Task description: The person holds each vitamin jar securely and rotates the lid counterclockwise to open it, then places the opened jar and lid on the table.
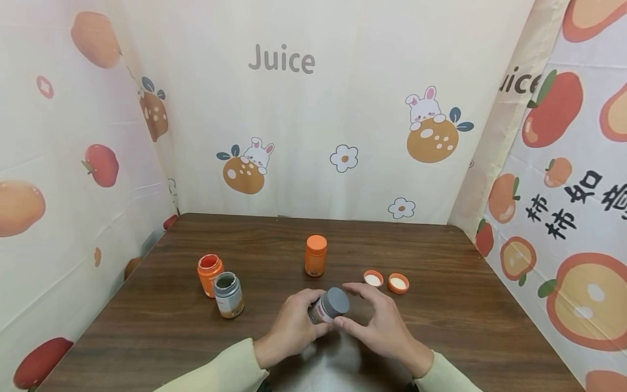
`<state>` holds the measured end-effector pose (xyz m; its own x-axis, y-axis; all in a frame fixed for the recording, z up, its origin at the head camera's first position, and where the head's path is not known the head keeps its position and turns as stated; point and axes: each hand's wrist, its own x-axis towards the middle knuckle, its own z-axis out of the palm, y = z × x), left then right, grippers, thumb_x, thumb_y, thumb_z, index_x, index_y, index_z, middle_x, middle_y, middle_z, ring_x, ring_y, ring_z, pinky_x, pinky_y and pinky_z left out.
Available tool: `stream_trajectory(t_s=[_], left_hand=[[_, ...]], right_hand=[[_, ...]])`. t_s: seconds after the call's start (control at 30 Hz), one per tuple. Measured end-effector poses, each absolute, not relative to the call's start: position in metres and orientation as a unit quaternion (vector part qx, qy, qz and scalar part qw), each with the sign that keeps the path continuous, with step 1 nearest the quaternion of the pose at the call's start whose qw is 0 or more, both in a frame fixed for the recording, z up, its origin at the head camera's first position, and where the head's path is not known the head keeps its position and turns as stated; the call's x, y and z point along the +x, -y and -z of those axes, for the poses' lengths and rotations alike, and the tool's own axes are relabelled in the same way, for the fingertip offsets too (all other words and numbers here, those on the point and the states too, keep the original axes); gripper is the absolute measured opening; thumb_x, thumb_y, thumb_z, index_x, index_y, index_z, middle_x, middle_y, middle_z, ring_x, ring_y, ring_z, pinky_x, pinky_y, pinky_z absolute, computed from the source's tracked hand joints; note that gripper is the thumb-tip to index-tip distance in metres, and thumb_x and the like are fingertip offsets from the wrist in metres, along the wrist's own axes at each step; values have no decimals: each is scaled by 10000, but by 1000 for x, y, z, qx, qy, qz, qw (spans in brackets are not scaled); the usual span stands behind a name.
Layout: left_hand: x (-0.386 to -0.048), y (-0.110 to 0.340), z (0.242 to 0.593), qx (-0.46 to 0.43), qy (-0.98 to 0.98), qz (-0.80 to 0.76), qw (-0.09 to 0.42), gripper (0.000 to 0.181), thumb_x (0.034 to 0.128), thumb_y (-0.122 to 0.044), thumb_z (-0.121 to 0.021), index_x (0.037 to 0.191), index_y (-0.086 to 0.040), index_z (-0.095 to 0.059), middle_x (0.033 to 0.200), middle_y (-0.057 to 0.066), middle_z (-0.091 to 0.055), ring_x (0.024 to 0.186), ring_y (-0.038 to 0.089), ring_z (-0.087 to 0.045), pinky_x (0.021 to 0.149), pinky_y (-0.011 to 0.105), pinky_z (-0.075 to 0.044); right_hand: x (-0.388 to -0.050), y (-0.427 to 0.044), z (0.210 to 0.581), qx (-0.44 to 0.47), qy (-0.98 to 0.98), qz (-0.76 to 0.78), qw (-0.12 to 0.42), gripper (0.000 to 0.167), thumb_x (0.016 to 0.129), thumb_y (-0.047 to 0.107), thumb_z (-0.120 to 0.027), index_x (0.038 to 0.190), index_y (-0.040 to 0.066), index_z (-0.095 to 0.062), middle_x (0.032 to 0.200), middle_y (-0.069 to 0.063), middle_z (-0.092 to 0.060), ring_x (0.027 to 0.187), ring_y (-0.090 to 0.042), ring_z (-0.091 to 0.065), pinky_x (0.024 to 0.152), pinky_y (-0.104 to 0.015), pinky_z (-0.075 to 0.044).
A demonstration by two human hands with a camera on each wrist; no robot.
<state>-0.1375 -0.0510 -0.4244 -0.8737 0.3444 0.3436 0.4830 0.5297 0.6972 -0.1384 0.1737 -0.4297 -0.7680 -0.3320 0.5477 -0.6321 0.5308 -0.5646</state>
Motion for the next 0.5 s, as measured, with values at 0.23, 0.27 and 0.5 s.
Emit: stream_trajectory(t_s=[0.23,0.27,0.5], left_hand=[[-137,50,426,-241,874,412,86,478,715,-143,-947,1139,-144,-725,1031,-60,-677,901,77,-614,803,295,-509],[-137,50,426,-241,875,412,85,478,715,-145,-947,1138,-146,-725,1030,-62,-676,901,76,-614,801,295,-509],[-136,50,424,-241,878,408,73,460,722,-154,-945,1125,-168,-723,1026,-68,-668,893,75,-610,779,291,-506]], right_hand=[[-139,-171,431,292,844,-405,198,572,806,360,-893,1292,174,-656,1199,105,-679,1079,-214,-671,855,-431,-555],[-139,-170,431,290,844,-408,195,571,804,363,-894,1291,180,-657,1193,114,-678,1078,-212,-673,854,-430,-556],[-140,-169,429,292,842,-411,190,556,807,349,-894,1269,139,-668,1101,131,-672,1004,-117,-643,810,-400,-556]])
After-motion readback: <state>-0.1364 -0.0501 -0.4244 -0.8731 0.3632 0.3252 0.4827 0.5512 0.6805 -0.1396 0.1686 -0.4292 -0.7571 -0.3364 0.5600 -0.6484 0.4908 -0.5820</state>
